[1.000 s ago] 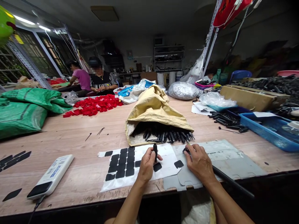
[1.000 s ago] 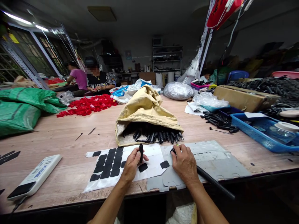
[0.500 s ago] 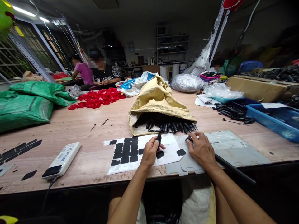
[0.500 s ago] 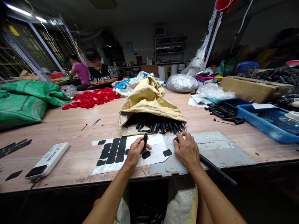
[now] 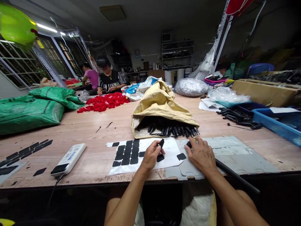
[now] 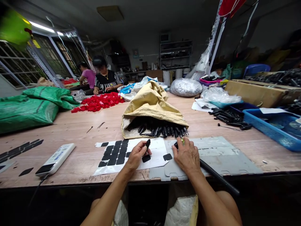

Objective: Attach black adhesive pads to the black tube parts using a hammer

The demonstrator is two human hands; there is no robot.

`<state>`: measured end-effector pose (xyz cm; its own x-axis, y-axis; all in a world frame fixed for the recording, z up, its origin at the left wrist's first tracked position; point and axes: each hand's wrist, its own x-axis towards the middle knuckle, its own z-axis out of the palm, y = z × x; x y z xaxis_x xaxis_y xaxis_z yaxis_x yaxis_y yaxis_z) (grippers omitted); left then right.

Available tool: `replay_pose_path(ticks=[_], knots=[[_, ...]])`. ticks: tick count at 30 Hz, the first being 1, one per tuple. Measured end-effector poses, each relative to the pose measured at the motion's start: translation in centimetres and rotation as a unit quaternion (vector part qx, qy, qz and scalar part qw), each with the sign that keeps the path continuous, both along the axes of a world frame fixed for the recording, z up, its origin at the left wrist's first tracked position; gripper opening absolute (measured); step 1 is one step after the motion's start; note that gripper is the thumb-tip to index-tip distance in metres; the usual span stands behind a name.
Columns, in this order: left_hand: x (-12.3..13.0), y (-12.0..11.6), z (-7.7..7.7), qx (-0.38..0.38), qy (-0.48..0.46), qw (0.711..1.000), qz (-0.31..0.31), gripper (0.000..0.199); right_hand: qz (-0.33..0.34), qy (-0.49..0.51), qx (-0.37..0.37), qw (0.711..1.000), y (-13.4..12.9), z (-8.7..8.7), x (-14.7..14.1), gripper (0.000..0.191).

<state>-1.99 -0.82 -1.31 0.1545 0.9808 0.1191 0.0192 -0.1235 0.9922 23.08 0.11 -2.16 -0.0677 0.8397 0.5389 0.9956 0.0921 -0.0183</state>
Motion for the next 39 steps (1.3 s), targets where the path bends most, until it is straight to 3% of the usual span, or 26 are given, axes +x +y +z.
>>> replay_pose_path(ticks=[9, 25, 39], knots=[[-0.1, -0.7, 0.4, -0.013, 0.052, 0.998, -0.031, 0.030, -0.017, -0.017, -0.033, 0.999, -0.5, 0.6, -0.4, 0.042], [0.4, -1.3, 1.1, -0.020, 0.054, 0.998, -0.025, 0.028, -0.014, -0.014, -0.039, 0.999, -0.8, 0.8, -0.4, 0.042], [0.8, -1.1, 1.9, 0.035, 0.247, 0.968, 0.008, 0.025, -0.029, -0.053, -0.043, 0.997, -0.7, 0.5, -0.4, 0.043]])
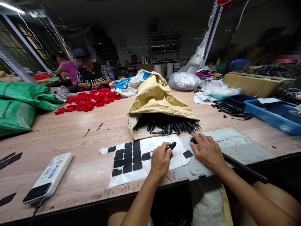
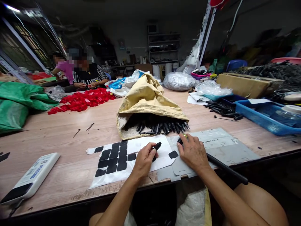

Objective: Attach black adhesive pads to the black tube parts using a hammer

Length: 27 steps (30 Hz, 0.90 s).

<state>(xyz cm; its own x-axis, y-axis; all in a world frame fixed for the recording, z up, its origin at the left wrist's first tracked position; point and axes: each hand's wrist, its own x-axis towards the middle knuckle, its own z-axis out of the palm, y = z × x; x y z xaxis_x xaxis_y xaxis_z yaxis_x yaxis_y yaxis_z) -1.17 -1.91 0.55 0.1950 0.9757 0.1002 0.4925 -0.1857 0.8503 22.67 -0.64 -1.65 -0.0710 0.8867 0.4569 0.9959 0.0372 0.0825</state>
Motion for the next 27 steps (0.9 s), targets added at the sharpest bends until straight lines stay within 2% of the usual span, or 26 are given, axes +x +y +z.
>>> replay_pose_path(ticks=[11, 17, 27], knots=[[0.1, -0.4, -0.1, -0.003, 0.045, 0.999, 0.011, 0.025, 0.008, -0.022, 0.018, 1.000, 0.2, -1.0, 0.6, 0.046], [0.0, -0.3, -0.1, -0.010, 0.015, 1.000, 0.007, 0.025, 0.000, -0.023, 0.011, 1.000, 0.3, -1.1, 0.7, 0.046], [-0.1, 0.1, -0.2, -0.014, -0.054, 0.998, -0.011, 0.028, -0.006, 0.010, -0.016, 1.000, 0.2, 0.0, 0.1, 0.043]])
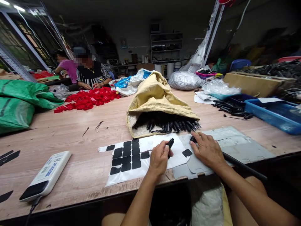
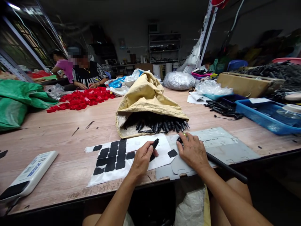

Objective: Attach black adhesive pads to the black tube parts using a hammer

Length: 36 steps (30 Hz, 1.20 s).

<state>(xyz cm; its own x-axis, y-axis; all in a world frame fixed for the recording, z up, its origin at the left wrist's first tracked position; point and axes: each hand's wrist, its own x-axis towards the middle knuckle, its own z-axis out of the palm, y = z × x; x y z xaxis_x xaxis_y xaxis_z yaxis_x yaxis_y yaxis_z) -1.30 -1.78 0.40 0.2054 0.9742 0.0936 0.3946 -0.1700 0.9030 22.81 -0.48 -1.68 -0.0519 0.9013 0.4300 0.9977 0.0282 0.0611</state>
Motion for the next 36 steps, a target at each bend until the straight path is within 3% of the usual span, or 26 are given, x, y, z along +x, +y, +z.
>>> replay_pose_path(ticks=[11, 14, 18, 20, 22, 24, 27, 29, 31, 34, 36], knots=[[-0.5, 0.8, -1.3, -0.020, -0.108, 0.994, -0.016, 0.035, -0.006, 0.026, -0.006, 1.000, -0.2, 0.3, -0.2, 0.042], [-0.6, 0.7, -0.6, -0.038, -0.166, 0.985, -0.023, 0.037, -0.007, 0.029, -0.005, 1.000, -0.2, 0.3, -0.3, 0.043], [-0.9, -2.6, 2.1, -0.044, -0.180, 0.982, -0.048, 0.038, -0.005, 0.033, -0.005, 0.999, -0.2, 0.4, -0.3, 0.043], [-1.1, -5.6, 2.6, -0.068, -0.126, 0.984, -0.108, 0.035, -0.002, 0.034, -0.006, 0.999, -0.2, 0.4, -0.2, 0.043], [-1.3, -8.6, 1.4, -0.114, -0.063, 0.971, -0.201, 0.034, -0.001, 0.036, -0.005, 0.999, -0.2, 0.4, -0.2, 0.043], [-1.4, -11.0, -1.4, -0.146, 0.012, 0.957, -0.251, 0.033, -0.002, 0.036, -0.001, 0.999, -0.3, 0.3, -0.2, 0.043], [-1.5, -13.0, -6.2, -0.180, 0.157, 0.953, -0.187, 0.028, -0.002, 0.035, 0.004, 0.999, -0.3, 0.3, -0.2, 0.043], [-1.5, -13.6, -7.4, -0.187, 0.217, 0.949, -0.130, 0.032, -0.001, 0.034, 0.005, 0.999, -0.3, 0.2, -0.1, 0.043], [-1.3, -13.5, -5.9, -0.165, 0.214, 0.953, -0.136, 0.037, 0.002, 0.034, 0.007, 0.999, -0.2, 0.1, -0.1, 0.043], [-0.7, -11.1, -0.3, -0.113, 0.131, 0.967, -0.186, 0.027, 0.006, 0.035, 0.012, 0.999, -0.1, 0.0, 0.0, 0.044], [-0.5, -7.1, 3.4, -0.074, 0.111, 0.984, -0.117, 0.026, 0.008, 0.035, 0.014, 0.999, -0.1, 0.0, 0.0, 0.044]])
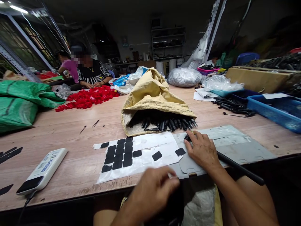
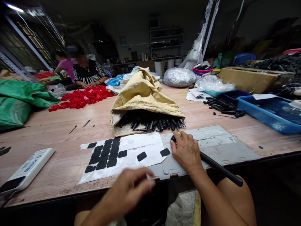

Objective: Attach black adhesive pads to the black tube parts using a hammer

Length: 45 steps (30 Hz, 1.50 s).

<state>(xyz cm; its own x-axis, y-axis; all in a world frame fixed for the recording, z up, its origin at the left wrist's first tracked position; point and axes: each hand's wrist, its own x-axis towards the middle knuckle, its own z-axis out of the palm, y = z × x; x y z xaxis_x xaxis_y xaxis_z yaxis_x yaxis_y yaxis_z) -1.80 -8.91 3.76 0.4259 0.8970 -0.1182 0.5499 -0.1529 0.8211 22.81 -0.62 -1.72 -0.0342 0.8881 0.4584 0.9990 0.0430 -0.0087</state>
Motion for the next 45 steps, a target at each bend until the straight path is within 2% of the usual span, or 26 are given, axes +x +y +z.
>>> replay_pose_path(ticks=[2, 4, 5, 6, 7, 10, 15, 20, 22, 24, 27, 30, 33, 35, 37, 40, 43, 45], knots=[[-0.3, 5.7, 2.2, 0.105, 0.023, 0.985, 0.132, 0.031, -0.001, 0.001, 0.001, 1.000, 0.0, 0.0, 0.0, 0.044], [-1.2, 11.8, 2.7, 0.182, 0.100, 0.944, 0.256, 0.032, -0.002, 0.004, 0.000, 1.000, -0.1, 0.1, 0.0, 0.044], [-1.6, 14.6, 2.4, 0.188, 0.161, 0.921, 0.300, 0.032, -0.002, 0.006, -0.001, 1.000, -0.1, 0.2, 0.0, 0.043], [-2.1, 17.0, 1.9, 0.177, 0.223, 0.902, 0.324, 0.032, -0.003, 0.009, -0.002, 1.000, -0.1, 0.2, 0.0, 0.043], [-2.5, 18.9, 1.4, 0.168, 0.243, 0.896, 0.332, 0.031, -0.003, 0.011, -0.004, 1.000, -0.1, 0.2, 0.0, 0.043], [-3.2, 21.5, -0.1, 0.142, 0.279, 0.892, 0.326, 0.029, -0.006, 0.015, -0.007, 1.000, 0.0, 0.3, -0.1, 0.044], [-3.7, 21.0, -1.1, 0.143, 0.293, 0.898, 0.296, 0.028, -0.005, 0.014, -0.008, 1.000, 0.0, 0.2, -0.1, 0.043], [-4.1, 19.5, -0.2, 0.158, 0.285, 0.897, 0.298, 0.026, 0.000, 0.020, -0.006, 1.000, -0.1, 0.2, 0.0, 0.043], [-3.6, 17.5, 0.4, 0.184, 0.255, 0.897, 0.312, 0.027, 0.001, 0.025, -0.003, 1.000, -0.1, 0.2, -0.1, 0.043], [-2.6, 14.6, 0.7, 0.213, 0.185, 0.916, 0.284, 0.025, 0.002, 0.033, 0.000, 0.999, -0.1, 0.3, -0.1, 0.045], [-0.6, 9.8, -0.1, 0.202, 0.076, 0.964, 0.155, 0.019, 0.010, 0.035, 0.005, 0.999, -0.4, 0.6, 0.0, 0.047], [0.7, 6.8, -1.8, 0.195, 0.045, 0.976, 0.085, 0.012, -0.003, 0.021, 0.013, 1.000, -1.1, 1.2, 0.6, 0.043], [0.7, 6.3, -3.2, 0.208, 0.029, 0.975, 0.071, 0.011, -0.068, 0.011, -0.007, 0.998, -1.9, 1.7, 2.0, 0.033], [0.5, 6.7, -3.5, 0.200, 0.022, 0.977, 0.071, 0.014, -0.088, 0.025, -0.056, 0.994, -2.2, 1.9, 3.2, 0.027], [0.4, 7.0, -3.5, 0.186, 0.020, 0.980, 0.071, 0.016, -0.073, 0.051, -0.087, 0.992, -2.3, 1.8, 4.3, 0.023], [0.4, 7.1, -3.4, 0.171, 0.018, 0.982, 0.079, 0.015, -0.036, 0.098, -0.072, 0.992, -2.5, 2.0, 4.8, 0.021], [0.5, 6.9, -3.4, 0.161, 0.010, 0.983, 0.084, 0.016, -0.019, 0.195, -0.060, 0.979, -3.4, 2.8, 3.4, 0.023], [0.5, 6.9, -3.5, 0.156, 0.006, 0.984, 0.085, 0.017, 0.024, 0.278, -0.096, 0.955, -4.4, 3.3, 1.7, 0.025]])
